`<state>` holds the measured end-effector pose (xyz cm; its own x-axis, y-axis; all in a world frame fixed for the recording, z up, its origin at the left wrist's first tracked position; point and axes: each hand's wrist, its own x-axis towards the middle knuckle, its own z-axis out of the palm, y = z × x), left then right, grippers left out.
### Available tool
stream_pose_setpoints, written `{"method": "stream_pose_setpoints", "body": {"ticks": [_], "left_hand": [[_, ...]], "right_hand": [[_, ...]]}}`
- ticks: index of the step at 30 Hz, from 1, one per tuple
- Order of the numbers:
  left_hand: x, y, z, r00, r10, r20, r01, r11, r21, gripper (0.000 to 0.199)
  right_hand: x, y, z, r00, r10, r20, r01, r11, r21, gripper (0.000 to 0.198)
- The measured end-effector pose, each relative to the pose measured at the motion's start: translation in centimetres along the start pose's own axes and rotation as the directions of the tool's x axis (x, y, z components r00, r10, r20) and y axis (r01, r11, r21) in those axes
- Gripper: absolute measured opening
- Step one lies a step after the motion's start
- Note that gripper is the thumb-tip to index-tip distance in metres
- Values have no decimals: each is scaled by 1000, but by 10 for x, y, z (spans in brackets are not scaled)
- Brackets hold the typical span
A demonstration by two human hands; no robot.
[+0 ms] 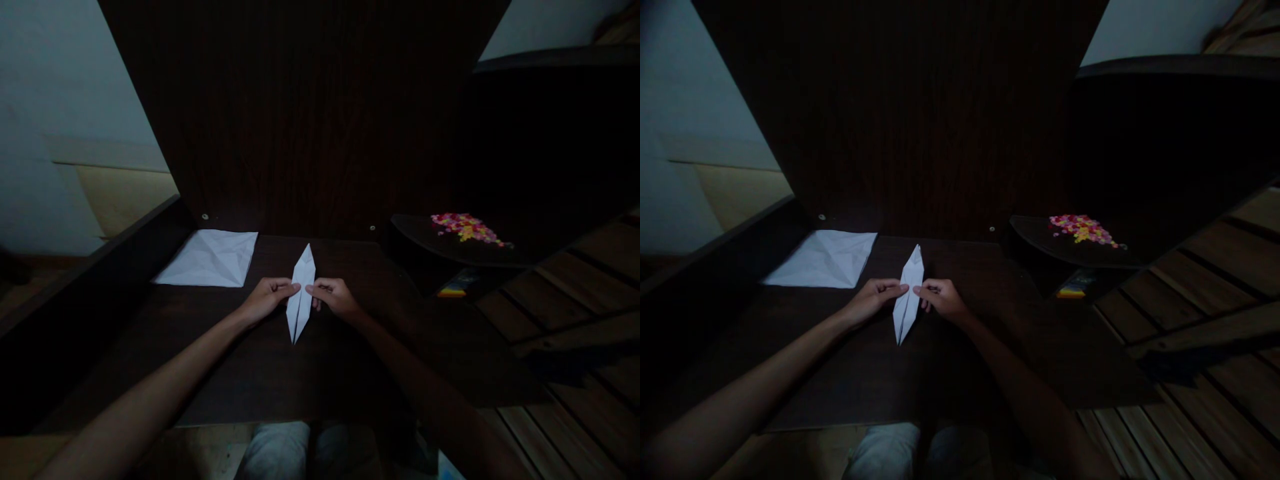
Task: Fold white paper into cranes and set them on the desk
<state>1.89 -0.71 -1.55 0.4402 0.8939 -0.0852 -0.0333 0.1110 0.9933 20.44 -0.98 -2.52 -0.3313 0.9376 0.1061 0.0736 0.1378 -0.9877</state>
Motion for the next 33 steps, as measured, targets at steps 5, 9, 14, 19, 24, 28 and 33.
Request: {"method": "stream_pose_setpoints", "body": {"ticks": [5,9,14,19,24,28,33], "left_hand": [[2,-2,-1,994,80,-71,-76,995,65,28],[0,0,-2,984,150,-97,-133,978,162,29],[3,-5,-1,960,194,-202,-193,981,25,31],[4,-7,0,952,180,-246,-206,975,-86,35],[4,-5,1,949,175,-264,-196,979,-55,33],[3,-4,2,940,183,-289,-203,978,-39,34],[1,-1,5,935,198,-293,-205,979,5,32]], "right_hand": [[0,-2,2,996,-6,-91,4,1000,-20,27],[1,-2,5,986,-15,-168,18,1000,16,24],[0,-3,10,973,-94,-210,114,990,82,23],[-3,-3,13,971,-121,-206,147,982,118,21],[-4,-4,12,974,-110,-197,134,985,111,21],[-3,-1,12,970,-102,-221,129,985,114,23],[-2,1,12,946,-112,-305,154,981,115,31]]}}
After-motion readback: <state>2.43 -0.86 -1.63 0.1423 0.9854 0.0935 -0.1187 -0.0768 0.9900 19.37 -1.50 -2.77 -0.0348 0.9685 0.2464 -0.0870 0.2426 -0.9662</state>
